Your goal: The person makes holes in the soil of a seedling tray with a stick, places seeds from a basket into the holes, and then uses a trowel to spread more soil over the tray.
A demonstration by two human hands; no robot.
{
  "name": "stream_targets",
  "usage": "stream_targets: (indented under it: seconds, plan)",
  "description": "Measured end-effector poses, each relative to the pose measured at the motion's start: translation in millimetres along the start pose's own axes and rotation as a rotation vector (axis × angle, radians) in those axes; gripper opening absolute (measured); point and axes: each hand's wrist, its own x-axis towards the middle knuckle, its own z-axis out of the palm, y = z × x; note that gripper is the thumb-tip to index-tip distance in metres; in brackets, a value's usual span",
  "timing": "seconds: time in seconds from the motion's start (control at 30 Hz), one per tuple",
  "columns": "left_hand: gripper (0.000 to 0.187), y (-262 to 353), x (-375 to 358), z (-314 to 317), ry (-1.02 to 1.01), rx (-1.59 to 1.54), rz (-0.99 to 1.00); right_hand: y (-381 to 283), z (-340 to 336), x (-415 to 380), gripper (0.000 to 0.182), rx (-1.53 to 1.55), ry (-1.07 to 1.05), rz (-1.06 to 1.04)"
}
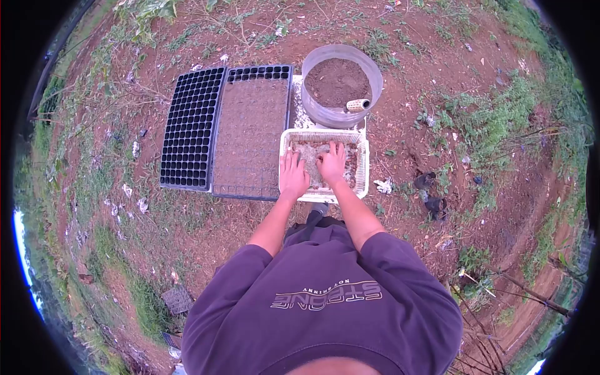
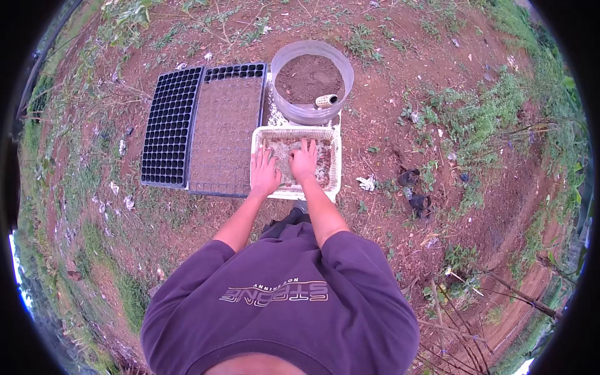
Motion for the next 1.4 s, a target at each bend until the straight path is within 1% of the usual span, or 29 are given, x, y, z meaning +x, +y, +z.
stream_targets:
  seconds: [0.13,0.2,0.23,0.3,0.33,0.37,0.43,0.53,0.57,0.6,0.63,0.7,0.73,0.8,0.83,0.9,0.93,1.0,1.13,1.2,1.23,1.27,1.3,1.4]
  plan:
    - [0.049,1,-1,-4,-0.009,-0.010,-0.002,6,8,-2,0.013,0.087,0.025,-0.036]
    - [0.053,1,-1,-6,-0.020,-0.014,-0.001,7,4,-9,0.009,0.260,0.171,-0.052]
    - [0.053,1,0,-6,-0.017,-0.012,0.000,9,2,-8,0.009,0.262,0.174,-0.053]
    - [0.052,1,-1,-5,0.001,-0.027,0.002,16,2,-10,0.011,0.539,0.217,-0.004]
    - [0.052,0,-2,-4,-0.001,-0.027,0.003,20,2,-10,0.015,0.605,0.204,-0.005]
    - [0.052,-1,-2,-3,0.022,-0.038,0.017,22,2,-13,0.015,0.605,0.205,-0.001]
    - [0.051,-2,-1,-2,0.047,-0.048,0.043,27,-1,-19,0.014,0.628,0.199,-0.077]
    - [0.049,-2,-1,-2,0.049,-0.072,0.040,19,-14,-30,0.011,0.644,0.297,-0.063]
    - [0.047,-3,-2,-1,0.105,-0.127,0.053,17,-16,-31,0.010,0.663,0.342,-0.053]
    - [0.045,-5,-1,-1,0.160,-0.181,0.063,16,-18,-32,0.015,0.654,0.317,-0.048]
    - [0.045,-8,-1,0,0.161,-0.178,0.065,12,-19,-30,0.015,0.657,0.320,-0.048]
    - [0.046,-11,-1,-4,0.264,-0.364,0.084,4,-19,-24,0.028,0.769,0.393,-0.037]
    - [0.046,-14,-1,-6,0.262,-0.363,0.082,1,-18,-23,0.028,0.770,0.390,-0.036]
    - [0.049,-21,0,-11,0.338,-0.346,0.075,-12,-33,-20,0.037,0.719,0.448,-0.067]
    - [0.049,-24,1,-14,0.337,-0.346,0.068,-19,-38,-18,0.037,0.720,0.440,-0.068]
    - [0.048,-30,1,-20,0.414,-0.375,0.045,-29,-41,-16,0.037,0.783,0.427,-0.052]
    - [0.047,-34,2,-24,0.435,-0.371,0.041,-34,-42,-14,0.036,0.741,0.486,-0.091]
    - [0.048,-40,5,-31,0.447,-0.402,0.032,-42,-47,-10,0.035,0.711,0.509,-0.113]
    - [0.046,-68,22,-31,0.486,-0.452,0.036,-61,-40,6,0.031,0.667,0.577,-0.139]
    - [0.044,-85,29,-34,0.477,-0.494,0.004,-74,-28,17,0.029,0.689,0.560,-0.124]
    - [0.044,-97,31,-37,0.474,-0.488,0.007,-83,-21,22,0.028,0.712,0.538,-0.101]
    - [0.044,-128,38,-43,0.485,-0.464,0.018,-107,-6,35,0.024,0.734,0.601,-0.089]
    - [0.044,-142,44,-47,0.503,-0.451,0.023,-119,0,41,0.024,0.734,0.609,-0.085]
    - [0.044,-187,56,-62,0.542,-0.452,-0.031,-159,11,58,0.018,0.696,0.572,-0.116]
